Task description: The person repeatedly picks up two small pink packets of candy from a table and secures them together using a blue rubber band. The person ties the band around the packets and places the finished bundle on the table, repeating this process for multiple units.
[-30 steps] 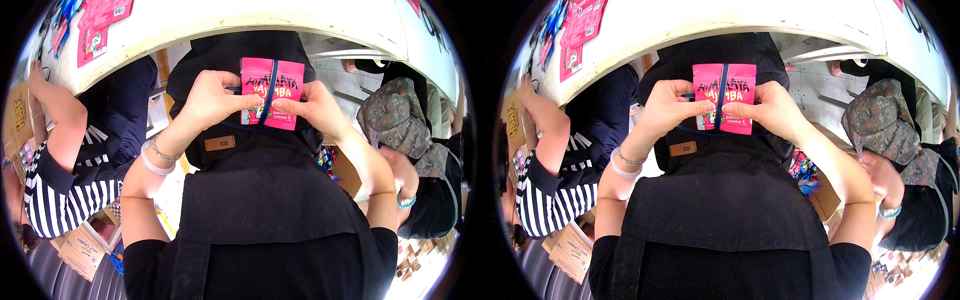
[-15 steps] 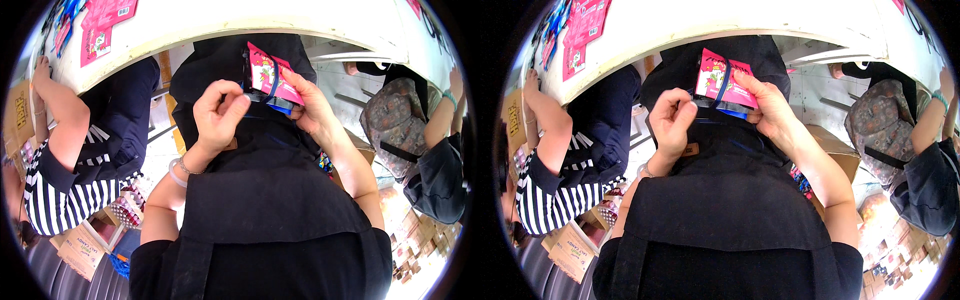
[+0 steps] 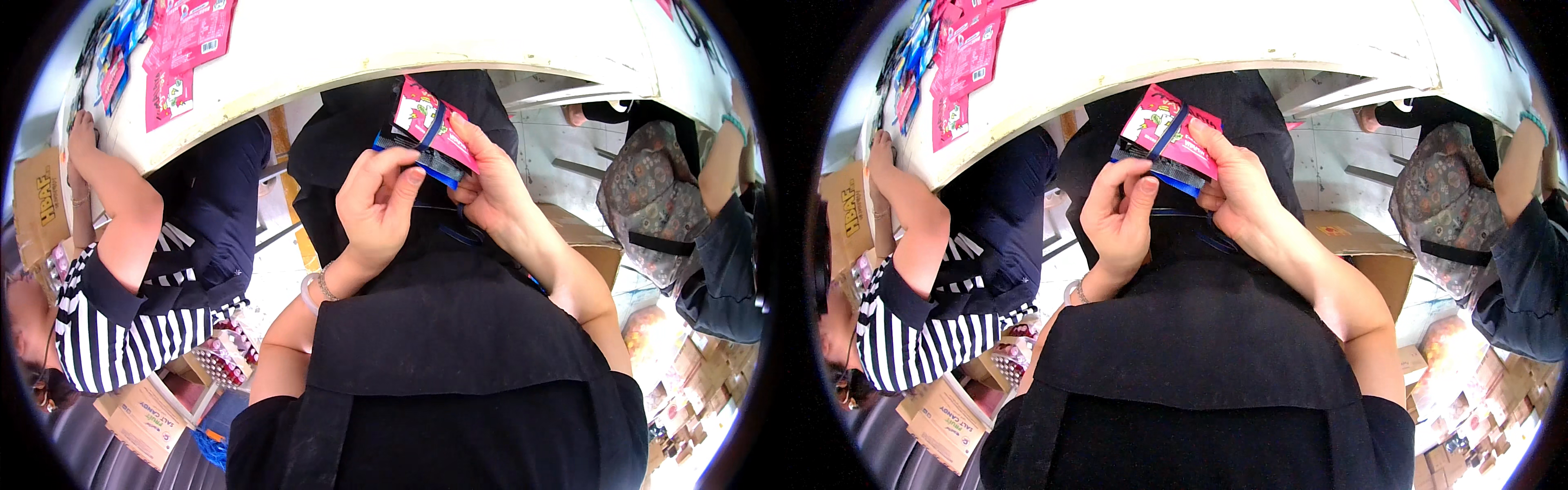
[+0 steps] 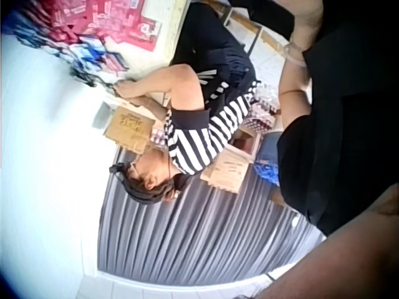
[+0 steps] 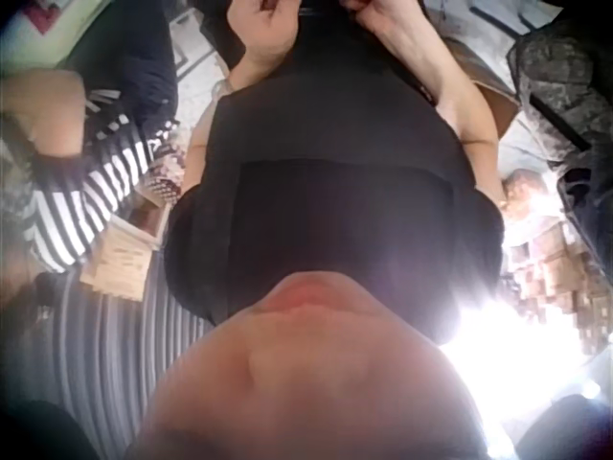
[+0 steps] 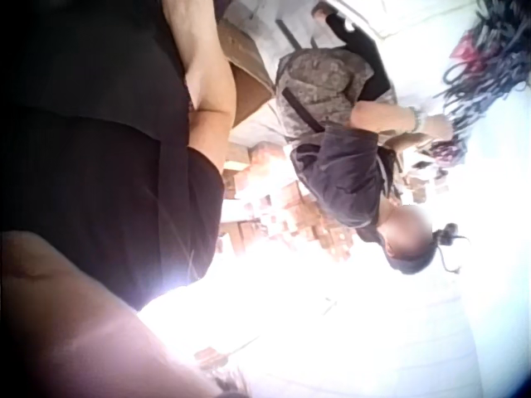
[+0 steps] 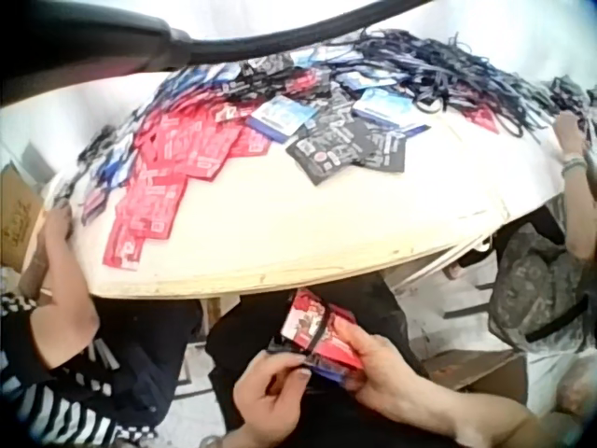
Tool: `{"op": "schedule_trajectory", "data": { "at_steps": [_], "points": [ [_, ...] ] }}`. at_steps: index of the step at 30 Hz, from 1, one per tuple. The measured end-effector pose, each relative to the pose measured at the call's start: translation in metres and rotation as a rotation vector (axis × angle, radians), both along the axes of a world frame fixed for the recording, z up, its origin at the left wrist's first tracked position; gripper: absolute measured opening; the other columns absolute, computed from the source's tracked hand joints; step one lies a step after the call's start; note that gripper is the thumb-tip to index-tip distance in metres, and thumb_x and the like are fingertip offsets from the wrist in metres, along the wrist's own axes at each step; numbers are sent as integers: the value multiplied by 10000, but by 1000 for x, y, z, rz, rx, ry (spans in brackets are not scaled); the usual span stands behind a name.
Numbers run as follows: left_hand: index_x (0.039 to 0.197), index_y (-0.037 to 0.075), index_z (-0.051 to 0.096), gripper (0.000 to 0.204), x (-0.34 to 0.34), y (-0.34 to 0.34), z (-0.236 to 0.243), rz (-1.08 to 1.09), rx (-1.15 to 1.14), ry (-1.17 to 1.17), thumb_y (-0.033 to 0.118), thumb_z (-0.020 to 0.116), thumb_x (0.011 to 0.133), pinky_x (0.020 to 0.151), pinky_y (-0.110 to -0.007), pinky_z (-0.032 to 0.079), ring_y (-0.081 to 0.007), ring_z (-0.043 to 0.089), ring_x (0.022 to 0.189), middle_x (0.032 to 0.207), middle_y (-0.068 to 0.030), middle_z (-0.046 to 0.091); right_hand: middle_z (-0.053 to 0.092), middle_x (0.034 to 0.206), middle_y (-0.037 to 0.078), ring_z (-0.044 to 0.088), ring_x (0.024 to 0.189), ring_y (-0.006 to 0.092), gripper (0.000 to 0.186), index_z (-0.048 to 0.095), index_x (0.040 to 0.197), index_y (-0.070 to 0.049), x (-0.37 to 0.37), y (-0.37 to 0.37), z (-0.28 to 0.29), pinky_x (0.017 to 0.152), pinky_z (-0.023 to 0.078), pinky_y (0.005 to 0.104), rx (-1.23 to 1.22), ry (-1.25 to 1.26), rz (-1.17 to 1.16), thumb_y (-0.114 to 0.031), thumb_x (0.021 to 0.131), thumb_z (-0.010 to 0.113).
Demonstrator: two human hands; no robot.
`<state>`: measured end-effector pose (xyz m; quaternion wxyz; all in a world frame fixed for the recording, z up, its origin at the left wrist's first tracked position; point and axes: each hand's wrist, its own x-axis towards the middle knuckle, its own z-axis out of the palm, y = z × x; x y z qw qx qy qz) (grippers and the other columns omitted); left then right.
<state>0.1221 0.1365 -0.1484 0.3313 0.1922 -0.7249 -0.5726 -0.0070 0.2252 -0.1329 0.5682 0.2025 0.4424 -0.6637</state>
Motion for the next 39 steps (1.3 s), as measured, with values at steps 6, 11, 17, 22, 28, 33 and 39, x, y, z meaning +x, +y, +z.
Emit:
{"op": "schedule_trajectory", "data": {
  "at_steps": [6, 11, 17, 22, 28, 33, 39],
  "points": [
    [962, -24, 649, 100, -1, 4, 13, 41, 228, -7, 47, 640, 892, 578, -162, 340, -21, 432, 656, 807, 11, 511, 612, 684, -63, 385, 439, 21, 251, 628, 808, -158, 4, -2, 1, 406, 179, 201, 27, 77, 4, -398, 835, 699],
    [973, -22, 664, 112, 1, 17, 8, 52, 198, -112, 35, 660, 877, 589, -164, 311, -17, 395, 662, 778, 49, 467, 617, 686, -62, 414, 448, 18, 268, 642, 839, -136, 9, -6, -2, 404, 187, 204, -15, 113, 8, -398, 843, 693],
    [998, -8, 628, 137, 12, 16, 14, 1, 317, -77, 25, 658, 868, 549, -165, 320, -8, 396, 640, 785, 39, 497, 662, 735, -14, 509, 497, 28, 327, 665, 867, -90, 2, -1, 7, 411, 240, 190, -35, 142, -2, -415, 840, 691],
    [1044, 27, 466, 168, 29, 1, 21, -25, 644, 65, 118, 558, 938, 551, -163, 289, -14, 368, 614, 709, 44, 449, 692, 805, 48, 619, 631, 73, 316, 675, 904, 19, 0, 14, 4, 544, 481, 219, -99, 316, 65, -291, 854, 706],
    [1187, -44, 531, 499, 28, -29, 30, -327, 804, -435, 350, 639, 902, 515, -165, 289, -19, 429, 613, 792, 12, 578, 709, 828, 61, 614, 700, 57, 298, 711, 924, 33, -9, 34, 4, 631, 511, 238, -75, 842, 399, -249, 831, 740],
    [1015, -52, 627, 298, 29, -30, 16, -357, 696, -684, 117, 749, 803, 425, -187, 333, -22, 504, 536, 748, -51, 662, 636, 615, 125, 595, 513, 268, 441, 740, 889, -109, -6, 51, 4, 520, 469, 310, 245, 1311, 913, -484, 665, 798],
    [1022, -40, 636, 221, 24, -19, 15, -253, 830, -556, 119, 678, 875, 472, -191, 377, -14, 523, 630, 749, -22, 655, 631, 621, 137, 624, 593, 323, 379, 736, 880, -131, -12, 60, -11, 574, 480, 390, 99, 1279, 926, -478, 727, 749]
  ]
}}
